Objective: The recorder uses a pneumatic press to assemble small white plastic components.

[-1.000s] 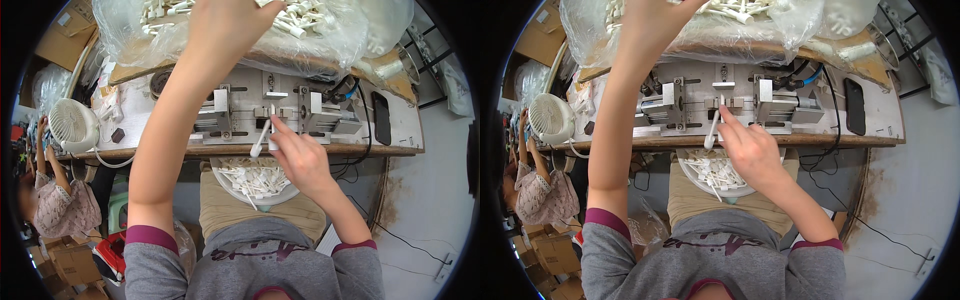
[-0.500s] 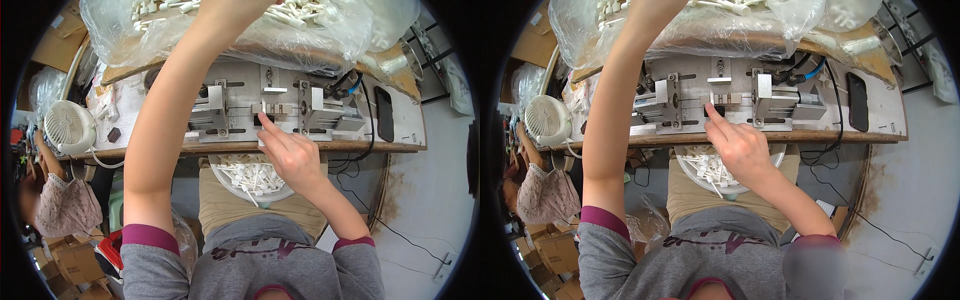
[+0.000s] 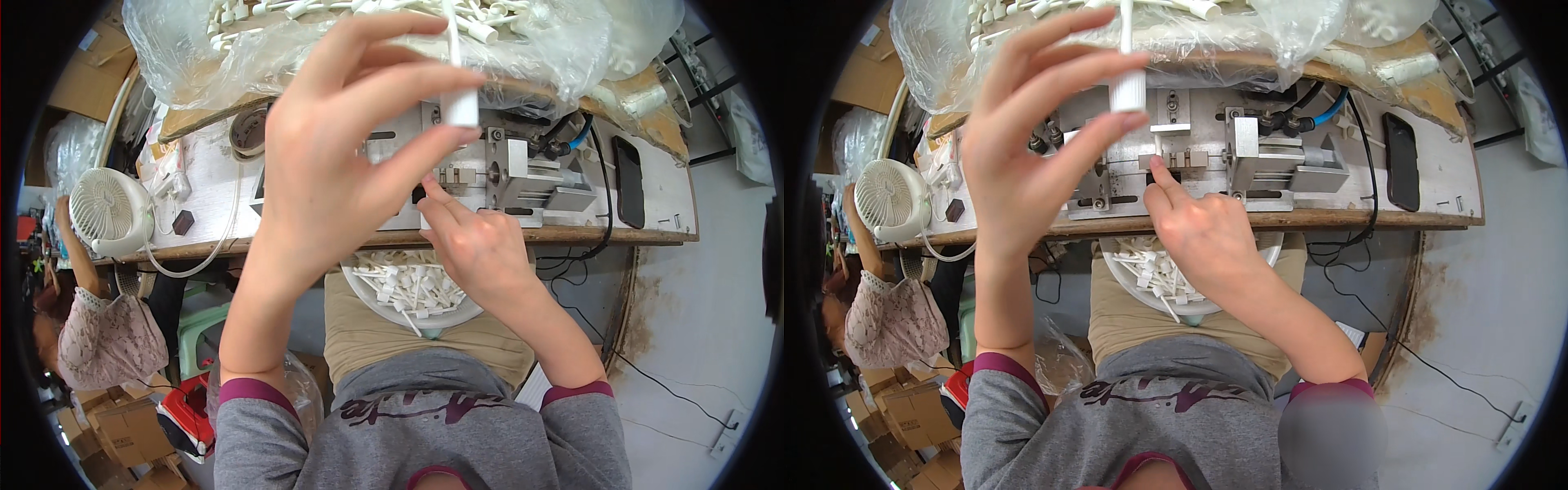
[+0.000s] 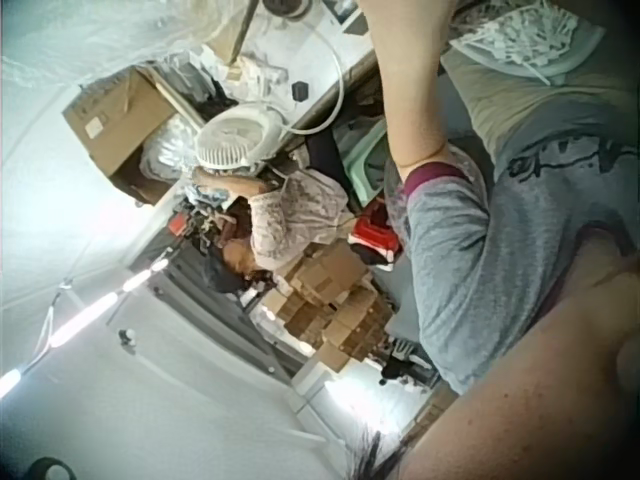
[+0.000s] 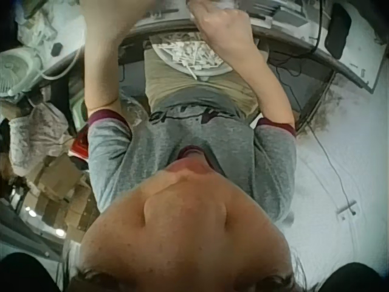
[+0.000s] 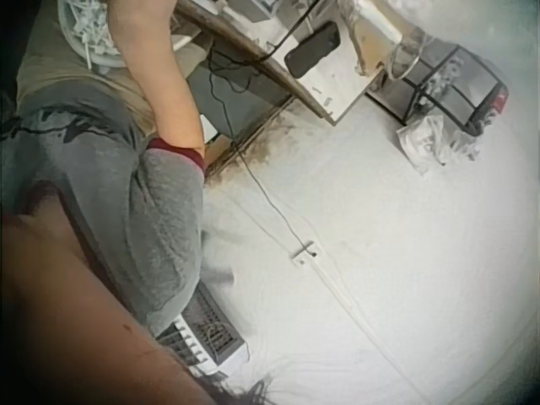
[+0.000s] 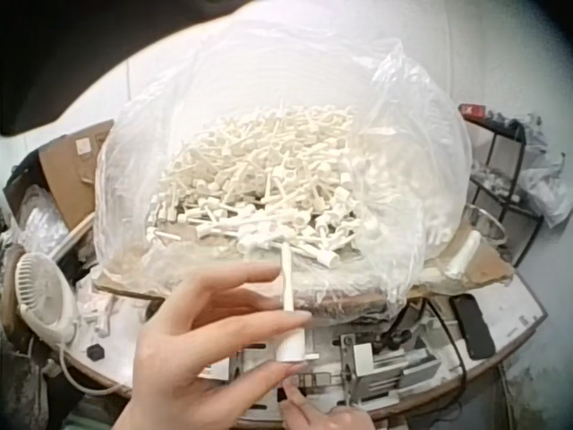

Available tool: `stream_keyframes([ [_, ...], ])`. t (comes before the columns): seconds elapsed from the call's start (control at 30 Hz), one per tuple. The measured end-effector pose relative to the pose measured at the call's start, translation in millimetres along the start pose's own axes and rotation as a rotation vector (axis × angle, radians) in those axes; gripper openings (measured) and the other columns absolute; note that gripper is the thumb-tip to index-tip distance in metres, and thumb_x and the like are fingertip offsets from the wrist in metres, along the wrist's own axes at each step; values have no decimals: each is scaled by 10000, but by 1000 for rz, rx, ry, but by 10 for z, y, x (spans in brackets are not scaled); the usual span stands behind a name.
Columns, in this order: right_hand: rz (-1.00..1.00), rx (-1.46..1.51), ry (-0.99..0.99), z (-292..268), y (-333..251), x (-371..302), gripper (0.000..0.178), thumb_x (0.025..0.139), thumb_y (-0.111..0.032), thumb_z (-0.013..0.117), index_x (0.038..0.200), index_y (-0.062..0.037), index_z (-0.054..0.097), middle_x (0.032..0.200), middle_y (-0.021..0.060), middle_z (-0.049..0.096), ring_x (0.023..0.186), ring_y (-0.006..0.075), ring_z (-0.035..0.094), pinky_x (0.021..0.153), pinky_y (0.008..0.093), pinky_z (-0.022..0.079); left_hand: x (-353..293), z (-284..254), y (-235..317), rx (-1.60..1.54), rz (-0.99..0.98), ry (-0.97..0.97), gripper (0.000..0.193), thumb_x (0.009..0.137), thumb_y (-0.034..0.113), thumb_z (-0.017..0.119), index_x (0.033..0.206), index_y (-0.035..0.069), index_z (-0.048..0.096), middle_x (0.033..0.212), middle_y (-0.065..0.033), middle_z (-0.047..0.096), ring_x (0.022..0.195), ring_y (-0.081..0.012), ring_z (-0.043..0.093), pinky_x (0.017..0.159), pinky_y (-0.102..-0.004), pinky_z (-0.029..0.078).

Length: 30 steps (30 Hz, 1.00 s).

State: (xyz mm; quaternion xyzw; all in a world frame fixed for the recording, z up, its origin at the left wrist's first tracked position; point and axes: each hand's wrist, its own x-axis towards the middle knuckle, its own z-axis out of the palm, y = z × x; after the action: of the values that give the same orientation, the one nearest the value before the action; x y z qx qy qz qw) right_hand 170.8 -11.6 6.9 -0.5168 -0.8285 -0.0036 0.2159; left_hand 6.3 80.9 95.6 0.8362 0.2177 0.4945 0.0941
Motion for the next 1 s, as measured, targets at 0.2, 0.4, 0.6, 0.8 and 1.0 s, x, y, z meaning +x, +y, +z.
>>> stream_keyframes([
  [0.2, -3, 153, -67, -360, 99, 201, 218, 817, -158, 752, 961, -40, 639, 1071, 156, 735, 663, 279, 716, 612, 371, 586, -490, -48, 214, 59, -150, -82, 406, 738, -31, 804, 1137, 23, 751, 1245, -147, 681, 1080, -251, 683, 897, -349, 575],
  [0.4, 3, -95, 586, -766, 654, 967, 144, 846, -141, 775, 970, -76, 743, 881, -11, 724, 751, 38, 615, 616, 229, 441, -963, 193, 344, 316, -177, -305, 317, 747, 45, 790, 1060, 26, 744, 1260, -88, 704, 828, -218, 706, 698, -331, 548],
  [0.6, 255, 125, 381, -672, 854, 1347, 188, 805, -77, 703, 948, 37, 660, 797, 197, 686, 727, 312, 684, 663, 377, 542, -1005, 382, 301, 378, -219, -399, 306, 758, 96, 792, 1057, 52, 747, 1256, -79, 711, 700, -195, 685, 640, -313, 519],
  [0.8, 31, 42, 437, -719, 767, 1208, 186, 812, -91, 695, 933, 48, 673, 778, 188, 690, 710, 273, 681, 657, 371, 530, -965, 286, 359, 385, -185, -391, 298, 750, 86, 795, 1039, 41, 735, 1258, -92, 708, 711, -192, 689, 643, -314, 517],
  [1.0, 333, 345, 234, -760, 864, 1267, 193, 835, -112, 682, 925, 58, 678, 779, 163, 685, 697, 233, 658, 652, 349, 521, -1063, 325, 362, 377, -196, -410, 278, 753, 78, 789, 1021, 35, 728, 1264, -101, 703, 727, -190, 692, 644, -315, 514],
])
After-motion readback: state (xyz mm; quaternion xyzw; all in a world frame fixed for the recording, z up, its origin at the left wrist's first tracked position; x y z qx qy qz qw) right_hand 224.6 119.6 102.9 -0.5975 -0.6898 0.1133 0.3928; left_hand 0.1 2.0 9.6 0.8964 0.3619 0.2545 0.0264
